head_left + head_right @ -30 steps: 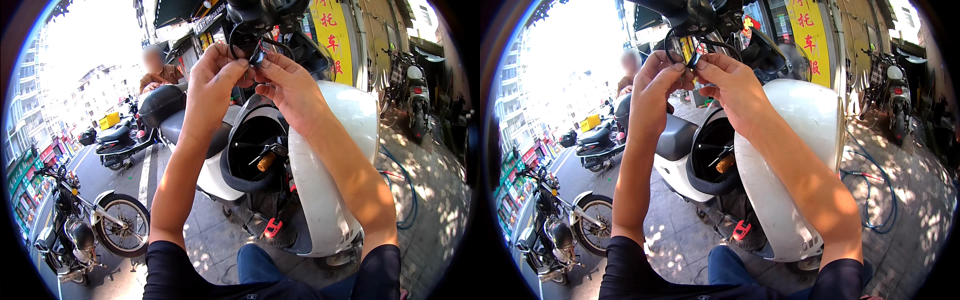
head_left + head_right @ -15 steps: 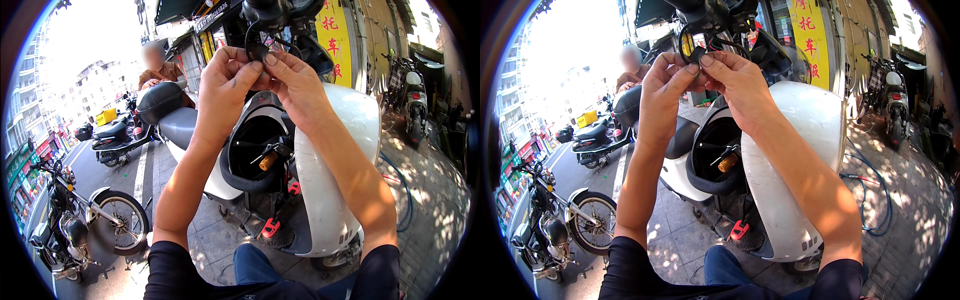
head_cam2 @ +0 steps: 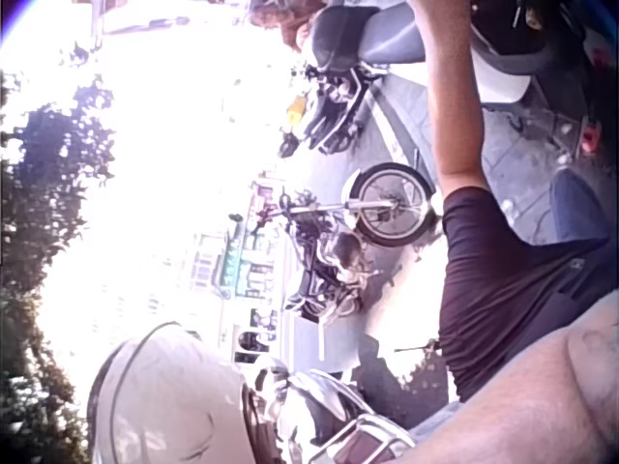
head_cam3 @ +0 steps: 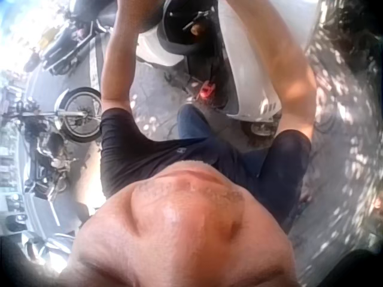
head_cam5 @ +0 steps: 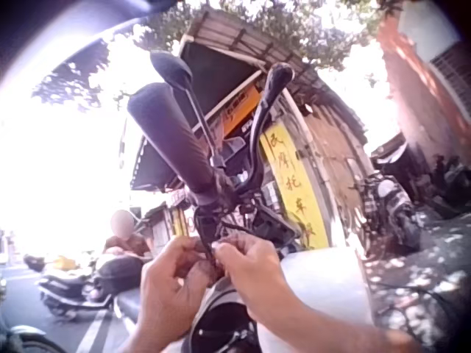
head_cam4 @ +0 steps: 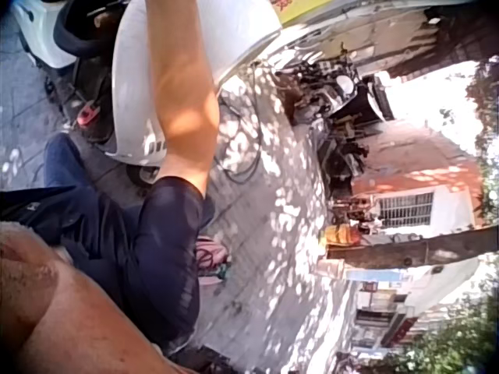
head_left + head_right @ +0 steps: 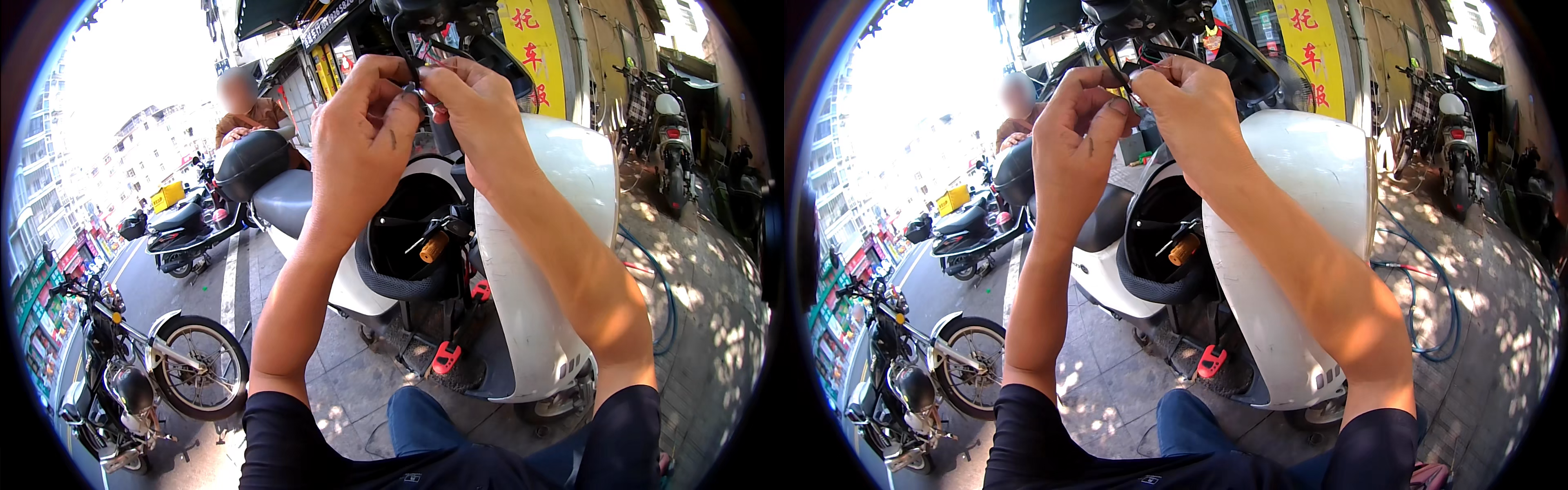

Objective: The person cuts tape with scissors, then wraps and connects wires on an electric scooter handlebar with the tape by hand.

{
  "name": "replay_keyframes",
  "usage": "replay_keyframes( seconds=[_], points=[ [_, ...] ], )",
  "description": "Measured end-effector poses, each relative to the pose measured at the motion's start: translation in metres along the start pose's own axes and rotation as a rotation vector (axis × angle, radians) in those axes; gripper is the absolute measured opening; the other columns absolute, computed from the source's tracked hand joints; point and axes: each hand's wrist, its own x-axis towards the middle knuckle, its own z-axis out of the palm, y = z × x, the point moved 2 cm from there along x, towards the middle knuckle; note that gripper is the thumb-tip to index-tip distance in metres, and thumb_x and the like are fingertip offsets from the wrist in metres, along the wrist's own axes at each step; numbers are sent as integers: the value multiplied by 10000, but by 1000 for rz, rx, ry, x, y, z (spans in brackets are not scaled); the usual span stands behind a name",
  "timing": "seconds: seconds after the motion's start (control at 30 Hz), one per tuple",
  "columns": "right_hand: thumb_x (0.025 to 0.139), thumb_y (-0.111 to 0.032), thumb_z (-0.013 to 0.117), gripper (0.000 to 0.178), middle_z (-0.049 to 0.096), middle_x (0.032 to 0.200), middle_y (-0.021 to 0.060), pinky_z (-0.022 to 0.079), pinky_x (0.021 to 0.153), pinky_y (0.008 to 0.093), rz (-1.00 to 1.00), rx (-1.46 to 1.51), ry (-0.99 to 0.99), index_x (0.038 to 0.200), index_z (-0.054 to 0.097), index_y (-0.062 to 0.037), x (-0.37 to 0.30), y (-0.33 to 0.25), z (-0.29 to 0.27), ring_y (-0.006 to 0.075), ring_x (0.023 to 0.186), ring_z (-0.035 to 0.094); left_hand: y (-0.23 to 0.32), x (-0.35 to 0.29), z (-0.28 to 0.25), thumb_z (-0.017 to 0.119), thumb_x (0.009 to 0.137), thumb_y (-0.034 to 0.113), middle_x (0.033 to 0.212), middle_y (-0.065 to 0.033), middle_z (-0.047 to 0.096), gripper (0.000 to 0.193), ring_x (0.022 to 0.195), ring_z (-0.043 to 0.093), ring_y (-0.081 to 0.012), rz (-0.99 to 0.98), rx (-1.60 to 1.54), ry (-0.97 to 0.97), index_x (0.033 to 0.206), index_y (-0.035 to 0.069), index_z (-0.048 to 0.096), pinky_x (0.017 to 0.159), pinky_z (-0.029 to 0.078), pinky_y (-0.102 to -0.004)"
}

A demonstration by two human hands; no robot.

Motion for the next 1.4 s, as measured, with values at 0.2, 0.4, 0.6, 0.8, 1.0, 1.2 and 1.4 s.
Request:
replay_keyframes(
  seconds=[0.2,0.4,0.6,0.8,1.0,1.2,1.4],
  points=[
    [838,-262,722,257,610,781,-11,411,626,212,81,98,-71,905,661,-22,-9,9,0,62,663,482,-11,10,-18,613,878,99,742,-27,635,192,635,536,-51,-103,-145,-38,1035,6,674,590,442,-217],
    [857,-230,712,197,603,769,-20,400,629,206,149,278,-99,900,661,-45,-14,5,4,54,665,472,-7,28,-29,612,898,116,739,-26,638,179,657,520,-64,-16,104,-191,1002,-2,698,626,437,-227],
    [857,-222,698,182,581,742,-15,380,627,214,192,293,-68,861,649,-48,-16,7,4,58,670,471,-4,46,-28,635,924,268,738,-12,624,298,674,548,-64,-44,229,-360,1037,-2,691,616,440,-218],
    [844,-220,697,177,574,734,-12,385,633,238,208,260,-39,849,644,-52,-19,2,5,72,673,478,-7,62,-23,696,883,305,744,6,639,299,661,560,-56,-218,126,-446,990,26,704,586,422,-203],
    [847,-223,696,168,582,758,-3,398,657,255,282,274,-17,838,636,-67,-18,7,3,83,671,484,-28,70,-19,693,869,256,828,3,669,250,757,609,-83,-378,-190,-536,1012,52,702,666,462,-225],
    [856,-209,692,144,599,770,-5,417,651,247,242,388,8,873,652,-71,-20,9,9,75,683,508,-36,59,-9,633,902,203,930,-34,678,181,845,614,-132,-450,-542,-487,985,53,692,768,491,-301],
    [861,-188,686,136,628,757,-12,417,637,221,210,455,13,865,656,-56,-23,10,11,58,675,513,-42,53,-7,614,910,199,942,-45,677,190,871,619,-150,-503,-699,-525,992,45,690,806,497,-326]
  ],
)
